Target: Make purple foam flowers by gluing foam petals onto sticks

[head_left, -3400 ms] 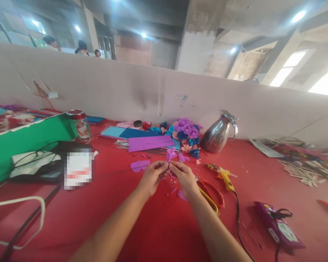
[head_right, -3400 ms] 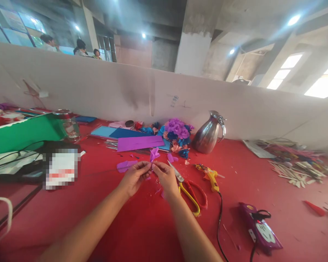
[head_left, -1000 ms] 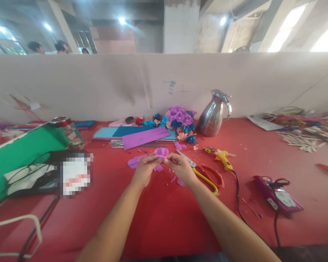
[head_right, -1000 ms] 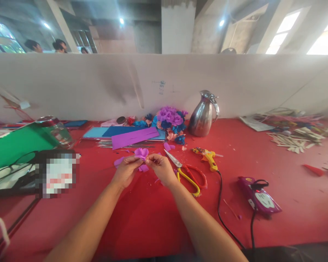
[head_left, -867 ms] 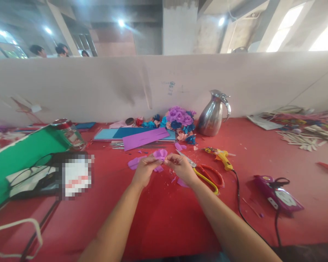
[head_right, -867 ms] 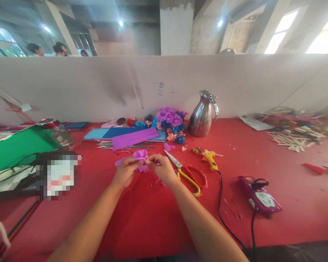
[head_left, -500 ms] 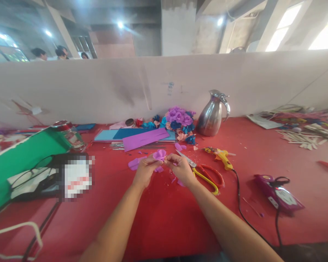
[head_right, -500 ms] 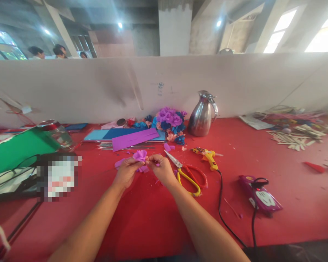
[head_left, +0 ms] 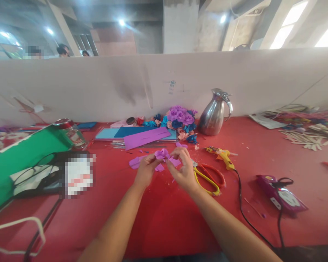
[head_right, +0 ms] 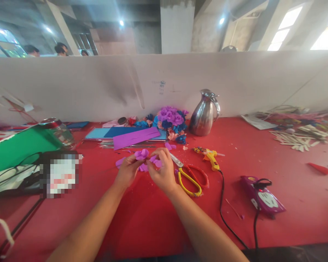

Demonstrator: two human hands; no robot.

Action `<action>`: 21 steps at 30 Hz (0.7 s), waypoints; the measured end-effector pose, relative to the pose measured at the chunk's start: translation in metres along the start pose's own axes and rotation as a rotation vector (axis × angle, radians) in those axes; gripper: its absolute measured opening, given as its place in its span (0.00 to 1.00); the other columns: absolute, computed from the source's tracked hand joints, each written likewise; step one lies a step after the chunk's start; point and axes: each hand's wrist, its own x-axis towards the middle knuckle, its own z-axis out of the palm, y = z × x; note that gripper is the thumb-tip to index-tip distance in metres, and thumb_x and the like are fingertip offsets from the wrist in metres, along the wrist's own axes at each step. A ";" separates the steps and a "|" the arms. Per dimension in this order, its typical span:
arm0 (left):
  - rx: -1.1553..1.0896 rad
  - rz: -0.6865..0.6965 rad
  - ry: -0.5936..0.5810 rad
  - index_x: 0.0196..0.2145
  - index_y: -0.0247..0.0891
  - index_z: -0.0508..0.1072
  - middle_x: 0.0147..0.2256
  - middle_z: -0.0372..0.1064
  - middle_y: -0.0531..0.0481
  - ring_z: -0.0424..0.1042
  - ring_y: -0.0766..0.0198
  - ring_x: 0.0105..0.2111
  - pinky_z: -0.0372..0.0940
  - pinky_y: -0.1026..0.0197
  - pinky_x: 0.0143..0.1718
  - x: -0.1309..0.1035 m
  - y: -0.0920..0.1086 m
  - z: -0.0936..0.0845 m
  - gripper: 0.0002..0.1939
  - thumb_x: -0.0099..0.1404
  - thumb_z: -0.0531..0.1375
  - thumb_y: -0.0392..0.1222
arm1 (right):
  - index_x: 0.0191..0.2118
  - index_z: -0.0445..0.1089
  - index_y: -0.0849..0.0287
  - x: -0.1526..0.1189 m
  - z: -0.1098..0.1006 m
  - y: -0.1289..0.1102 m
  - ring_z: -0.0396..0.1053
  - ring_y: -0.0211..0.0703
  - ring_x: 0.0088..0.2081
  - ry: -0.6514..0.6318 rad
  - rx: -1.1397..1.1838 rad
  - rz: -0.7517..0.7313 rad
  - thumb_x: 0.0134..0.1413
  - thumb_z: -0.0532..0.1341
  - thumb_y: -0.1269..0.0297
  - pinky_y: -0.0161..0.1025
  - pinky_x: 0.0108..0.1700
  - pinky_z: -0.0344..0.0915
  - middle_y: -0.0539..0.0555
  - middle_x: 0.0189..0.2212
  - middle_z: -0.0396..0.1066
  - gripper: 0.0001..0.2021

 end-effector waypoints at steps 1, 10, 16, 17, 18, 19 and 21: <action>0.005 0.000 -0.013 0.25 0.39 0.79 0.24 0.72 0.53 0.68 0.61 0.29 0.61 0.60 0.37 -0.001 0.001 0.001 0.06 0.50 0.68 0.43 | 0.35 0.68 0.54 -0.001 0.000 -0.002 0.63 0.44 0.37 -0.003 -0.020 -0.036 0.52 0.61 0.69 0.43 0.41 0.62 0.53 0.33 0.65 0.04; 0.065 0.018 -0.072 0.32 0.39 0.81 0.29 0.76 0.50 0.71 0.58 0.33 0.62 0.57 0.42 -0.003 -0.003 0.003 0.09 0.53 0.67 0.45 | 0.36 0.71 0.54 -0.005 0.002 0.000 0.66 0.43 0.39 -0.011 -0.169 -0.168 0.56 0.61 0.71 0.44 0.42 0.66 0.54 0.35 0.65 0.04; 0.063 0.023 -0.090 0.32 0.39 0.81 0.24 0.73 0.52 0.69 0.60 0.30 0.62 0.57 0.41 -0.002 -0.004 0.002 0.10 0.54 0.67 0.46 | 0.35 0.72 0.55 -0.005 0.001 0.000 0.67 0.43 0.39 -0.028 -0.174 -0.211 0.56 0.62 0.71 0.42 0.41 0.68 0.53 0.35 0.66 0.04; 0.065 0.026 -0.091 0.31 0.39 0.81 0.23 0.72 0.53 0.68 0.61 0.29 0.62 0.58 0.40 -0.003 -0.003 0.002 0.09 0.54 0.67 0.46 | 0.35 0.73 0.55 -0.005 0.001 0.000 0.67 0.43 0.39 -0.033 -0.178 -0.219 0.56 0.62 0.71 0.42 0.41 0.68 0.53 0.35 0.66 0.04; 0.068 0.029 -0.088 0.31 0.40 0.81 0.23 0.72 0.53 0.67 0.62 0.28 0.62 0.58 0.40 -0.003 -0.002 0.003 0.09 0.54 0.67 0.46 | 0.35 0.73 0.55 -0.005 0.001 0.000 0.67 0.43 0.39 -0.038 -0.183 -0.226 0.56 0.62 0.71 0.42 0.41 0.68 0.54 0.35 0.66 0.04; 0.070 0.030 -0.081 0.31 0.39 0.81 0.23 0.72 0.53 0.67 0.62 0.27 0.62 0.58 0.39 -0.003 -0.002 0.003 0.09 0.53 0.67 0.46 | 0.36 0.73 0.55 -0.005 0.001 0.000 0.67 0.43 0.39 -0.039 -0.189 -0.232 0.56 0.62 0.71 0.42 0.41 0.68 0.54 0.36 0.66 0.04; 0.074 0.025 -0.064 0.31 0.39 0.81 0.24 0.73 0.53 0.67 0.63 0.28 0.62 0.59 0.39 -0.003 -0.001 0.003 0.09 0.53 0.67 0.46 | 0.36 0.73 0.55 -0.005 0.001 0.001 0.67 0.43 0.38 -0.036 -0.211 -0.237 0.56 0.62 0.71 0.43 0.40 0.68 0.54 0.36 0.67 0.04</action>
